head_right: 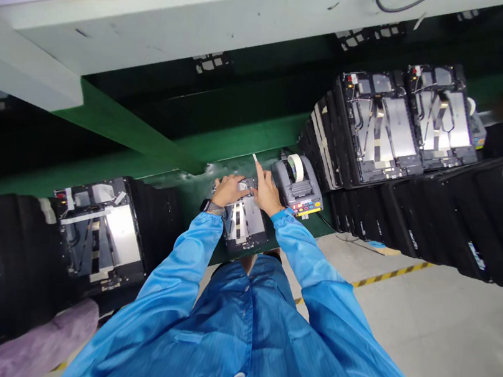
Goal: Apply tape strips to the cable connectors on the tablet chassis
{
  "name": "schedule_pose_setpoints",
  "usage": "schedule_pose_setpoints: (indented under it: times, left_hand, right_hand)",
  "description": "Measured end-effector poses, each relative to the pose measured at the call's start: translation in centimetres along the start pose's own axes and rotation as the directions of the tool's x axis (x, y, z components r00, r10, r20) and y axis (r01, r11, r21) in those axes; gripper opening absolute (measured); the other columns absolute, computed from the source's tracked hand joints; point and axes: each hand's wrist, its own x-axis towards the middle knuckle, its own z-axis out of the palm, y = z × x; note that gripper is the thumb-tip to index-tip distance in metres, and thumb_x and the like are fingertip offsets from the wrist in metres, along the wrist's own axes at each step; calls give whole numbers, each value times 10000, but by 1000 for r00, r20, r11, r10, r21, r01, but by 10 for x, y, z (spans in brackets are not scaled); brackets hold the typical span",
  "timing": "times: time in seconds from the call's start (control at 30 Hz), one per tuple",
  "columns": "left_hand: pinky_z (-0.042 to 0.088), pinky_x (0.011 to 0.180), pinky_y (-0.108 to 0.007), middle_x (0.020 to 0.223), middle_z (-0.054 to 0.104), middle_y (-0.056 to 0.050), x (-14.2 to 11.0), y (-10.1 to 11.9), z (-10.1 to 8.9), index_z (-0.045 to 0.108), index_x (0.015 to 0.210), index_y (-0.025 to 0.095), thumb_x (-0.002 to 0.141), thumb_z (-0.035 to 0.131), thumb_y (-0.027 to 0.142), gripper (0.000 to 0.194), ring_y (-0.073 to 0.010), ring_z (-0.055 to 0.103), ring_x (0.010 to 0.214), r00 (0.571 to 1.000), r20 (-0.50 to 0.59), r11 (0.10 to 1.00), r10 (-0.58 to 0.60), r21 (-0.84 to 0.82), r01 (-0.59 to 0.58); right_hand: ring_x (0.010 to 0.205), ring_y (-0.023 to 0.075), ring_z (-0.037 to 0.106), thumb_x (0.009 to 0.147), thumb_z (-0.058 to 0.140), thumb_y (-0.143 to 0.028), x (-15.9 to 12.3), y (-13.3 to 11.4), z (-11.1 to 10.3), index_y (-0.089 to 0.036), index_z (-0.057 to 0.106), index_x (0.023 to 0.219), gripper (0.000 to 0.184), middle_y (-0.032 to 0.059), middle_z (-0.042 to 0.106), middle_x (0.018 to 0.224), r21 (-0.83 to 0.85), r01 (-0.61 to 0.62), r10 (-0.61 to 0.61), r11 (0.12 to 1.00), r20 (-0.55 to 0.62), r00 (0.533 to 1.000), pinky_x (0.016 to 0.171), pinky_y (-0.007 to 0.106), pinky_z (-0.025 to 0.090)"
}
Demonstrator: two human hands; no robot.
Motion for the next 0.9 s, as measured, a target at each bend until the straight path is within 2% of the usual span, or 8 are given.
schedule_pose_setpoints:
  times: [0.1,0.2,0.23,0.3,0.37,0.43,0.63,0.9]
  left_hand:
    - [351,1193,-579,1539,601,-103,3,2,-6,609,1483,351,919,654,628,629,-373,510,1434,999,34,999,-35,-28,35]
    - [364,1182,-590,1513,625,-93,7,4,-11,654,1427,353,862,736,591,619,-382,524,1420,997,47,996,-63,-56,66]
    - [368,1180,-586,1508,630,-87,9,4,-11,665,1410,356,845,758,577,614,-381,528,1416,996,48,995,-69,-65,72]
    - [377,1176,-572,1504,633,-77,11,3,-11,677,1387,365,825,785,550,601,-375,537,1407,996,47,994,-74,-79,78]
    - [386,1170,-561,1502,632,-73,12,2,-11,683,1377,370,814,800,541,600,-374,542,1404,996,47,993,-72,-89,76]
    - [395,1162,-551,1499,629,-77,13,1,-10,683,1380,368,809,807,552,613,-380,541,1405,996,46,993,-72,-96,76]
    - [395,1161,-543,1492,629,-77,11,0,-8,681,1384,370,839,778,578,592,-373,538,1394,996,47,991,-70,-107,75]
    - [389,1167,-551,1493,624,-80,13,0,-7,680,1382,365,825,801,531,593,-374,530,1396,997,40,991,-71,-113,75]
  right_hand:
    - [1088,305,688,901,659,-160,3,2,-2,-267,142,1725,979,183,523,1429,87,-15,20,996,-52,998,964,476,594]
    - [893,215,673,916,578,-133,3,4,-11,-243,214,1700,872,114,634,1243,214,-21,48,977,-120,992,940,423,592]
    - [849,197,661,907,552,-111,3,4,-15,-226,237,1686,848,81,663,1146,244,-19,45,970,-104,994,930,397,587]
    - [811,185,655,862,537,-68,4,4,-19,-188,284,1649,835,26,683,975,262,-13,12,965,4,1000,895,348,575]
    - [816,191,666,812,551,-38,7,2,-21,-163,324,1612,841,5,694,900,229,-2,-30,973,136,990,861,317,561]
    - [821,201,675,785,565,-25,11,-1,-19,-154,328,1599,858,5,711,883,162,14,-50,987,220,974,842,309,553]
    - [804,227,684,786,586,-27,26,-7,-18,-127,287,1615,887,39,732,874,-4,98,-92,995,291,952,798,311,534]
    - [847,232,713,787,584,0,28,-14,-28,-131,320,1591,857,51,759,921,-38,143,-121,989,344,931,782,286,517]
